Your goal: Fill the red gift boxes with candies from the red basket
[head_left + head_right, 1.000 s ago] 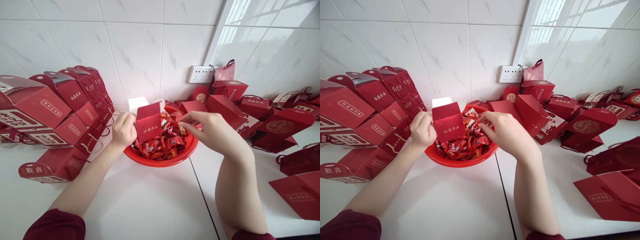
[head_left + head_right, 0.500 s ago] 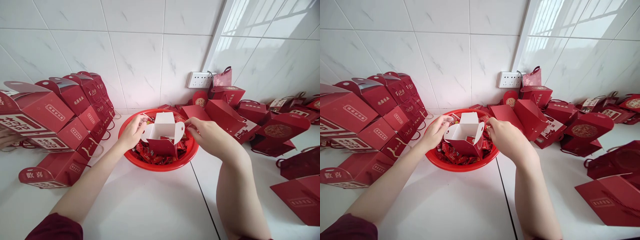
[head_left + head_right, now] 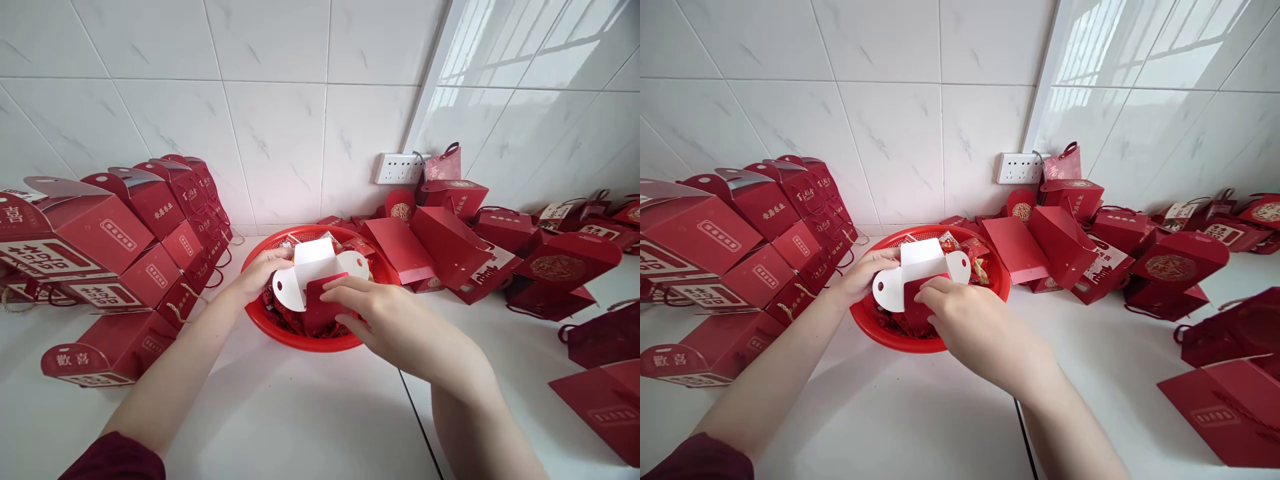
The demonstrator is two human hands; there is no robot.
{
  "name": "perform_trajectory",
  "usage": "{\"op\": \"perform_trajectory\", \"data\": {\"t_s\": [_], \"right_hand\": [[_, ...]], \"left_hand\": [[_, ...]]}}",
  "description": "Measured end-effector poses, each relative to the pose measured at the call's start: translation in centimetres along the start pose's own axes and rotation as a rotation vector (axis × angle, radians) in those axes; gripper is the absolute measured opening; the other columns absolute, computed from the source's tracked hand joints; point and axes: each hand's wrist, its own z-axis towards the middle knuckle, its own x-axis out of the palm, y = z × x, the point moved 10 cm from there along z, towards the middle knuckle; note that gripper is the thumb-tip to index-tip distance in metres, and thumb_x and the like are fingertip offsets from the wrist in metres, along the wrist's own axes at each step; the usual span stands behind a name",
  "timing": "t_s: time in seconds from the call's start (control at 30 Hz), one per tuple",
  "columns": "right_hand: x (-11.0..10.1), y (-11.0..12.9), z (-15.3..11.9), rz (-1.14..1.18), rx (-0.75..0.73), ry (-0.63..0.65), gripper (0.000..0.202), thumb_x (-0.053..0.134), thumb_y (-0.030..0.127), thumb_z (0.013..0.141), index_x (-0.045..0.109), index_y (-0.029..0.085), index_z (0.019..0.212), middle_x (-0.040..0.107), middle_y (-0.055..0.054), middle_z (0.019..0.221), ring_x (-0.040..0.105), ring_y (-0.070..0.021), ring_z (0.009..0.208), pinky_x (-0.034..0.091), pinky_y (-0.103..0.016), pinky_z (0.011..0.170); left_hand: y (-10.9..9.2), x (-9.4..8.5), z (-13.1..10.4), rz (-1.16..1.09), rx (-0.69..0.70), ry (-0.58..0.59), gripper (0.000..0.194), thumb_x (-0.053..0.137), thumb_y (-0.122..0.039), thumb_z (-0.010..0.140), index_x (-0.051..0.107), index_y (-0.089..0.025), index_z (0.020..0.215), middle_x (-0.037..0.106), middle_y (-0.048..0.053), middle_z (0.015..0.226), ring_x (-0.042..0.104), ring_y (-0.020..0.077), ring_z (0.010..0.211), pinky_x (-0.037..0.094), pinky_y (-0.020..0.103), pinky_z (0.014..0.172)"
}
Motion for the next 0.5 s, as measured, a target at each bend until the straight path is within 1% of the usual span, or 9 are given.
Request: {"op": "perform_trajectory", "data": {"t_s": [0.07,0.1,0.17,0.2,0.27,0.3,0.37,0.43,0.5], "right_hand": [[1.1,-0.6,0.6,-0.033,0.02,0.043,0.027,0.051,0.008,0.093,0.069,0.024,0.105,0.071,-0.005,0.092,0.067,-0.0177,0.074,0.047,-0.027,0.059],[1.7,-0.9,0.9,-0.05,0.03,0.075,0.027,0.051,0.007,0.093,0.069,0.024,0.104,0.071,-0.005,0.09,0.066,-0.0173,0.072,0.046,-0.026,0.057],[3.1,-1.4,1.3,-0.08,0.046,0.153,0.027,0.05,0.004,0.092,0.069,0.022,0.097,0.07,-0.004,0.084,0.064,-0.0157,0.067,0.041,-0.025,0.054],[3.7,-1.6,1.5,-0.095,0.051,0.197,0.028,0.049,0.003,0.091,0.07,0.021,0.093,0.069,-0.003,0.079,0.062,-0.0149,0.064,0.039,-0.025,0.053],[4.6,-2.2,1.8,-0.116,0.063,0.262,0.029,0.047,-0.001,0.089,0.068,0.019,0.085,0.069,-0.004,0.075,0.059,-0.014,0.06,0.036,-0.025,0.052],[4.7,-2.6,1.9,-0.115,0.072,0.275,0.03,0.046,-0.002,0.089,0.068,0.019,0.083,0.069,-0.004,0.075,0.058,-0.014,0.06,0.035,-0.026,0.052],[4.3,-3.6,2.2,-0.083,0.101,0.259,0.031,0.045,-0.003,0.087,0.067,0.018,0.083,0.069,-0.004,0.077,0.057,-0.014,0.063,0.035,-0.026,0.053],[3.5,-4.5,2.3,-0.014,0.121,0.226,0.031,0.043,-0.002,0.085,0.065,0.02,0.082,0.068,-0.001,0.076,0.056,-0.0137,0.064,0.038,-0.026,0.057],[2.6,-5.2,2.3,0.051,0.112,0.189,0.03,0.043,0.0,0.084,0.064,0.021,0.081,0.067,0.0,0.075,0.055,-0.0137,0.066,0.04,-0.026,0.061]], "left_hand": [[-0.6,-0.2,0.0,0.03,0.064,-0.012,0.034,0.057,-0.023,0.077,0.079,-0.015,0.102,0.075,0.006,0.076,0.061,0.0138,0.056,0.042,0.023,0.048],[-0.8,-0.2,-0.1,0.062,0.097,-0.007,0.034,0.053,-0.022,0.077,0.08,-0.016,0.098,0.072,0.005,0.066,0.055,0.0121,0.051,0.037,0.022,0.045],[-0.9,0.1,-0.1,0.146,0.128,0.033,0.037,0.049,-0.019,0.075,0.082,-0.016,0.091,0.063,0.003,0.052,0.047,0.0107,0.045,0.031,0.023,0.042],[-0.6,0.3,-0.1,0.196,0.123,0.056,0.038,0.047,-0.018,0.074,0.083,-0.016,0.088,0.06,0.003,0.049,0.045,0.0107,0.044,0.029,0.023,0.042],[0.2,0.4,0.0,0.3,0.087,0.081,0.04,0.046,-0.017,0.072,0.083,-0.016,0.086,0.061,0.003,0.049,0.045,0.0112,0.044,0.028,0.024,0.042],[0.5,0.5,0.1,0.345,0.069,0.088,0.04,0.045,-0.017,0.072,0.083,-0.016,0.085,0.062,0.004,0.051,0.047,0.0116,0.045,0.029,0.024,0.042],[0.9,0.6,0.2,0.414,0.058,0.107,0.04,0.044,-0.017,0.072,0.082,-0.015,0.083,0.068,0.005,0.06,0.053,0.0131,0.05,0.035,0.024,0.044],[0.5,1.0,0.1,0.469,0.109,0.131,0.041,0.043,-0.017,0.074,0.082,-0.016,0.084,0.072,0.007,0.07,0.061,0.0159,0.06,0.043,0.026,0.051],[-0.8,1.4,-0.2,0.563,0.246,0.127,0.042,0.041,-0.014,0.077,0.082,-0.018,0.087,0.071,0.007,0.075,0.063,0.0168,0.067,0.048,0.028,0.058]]}}
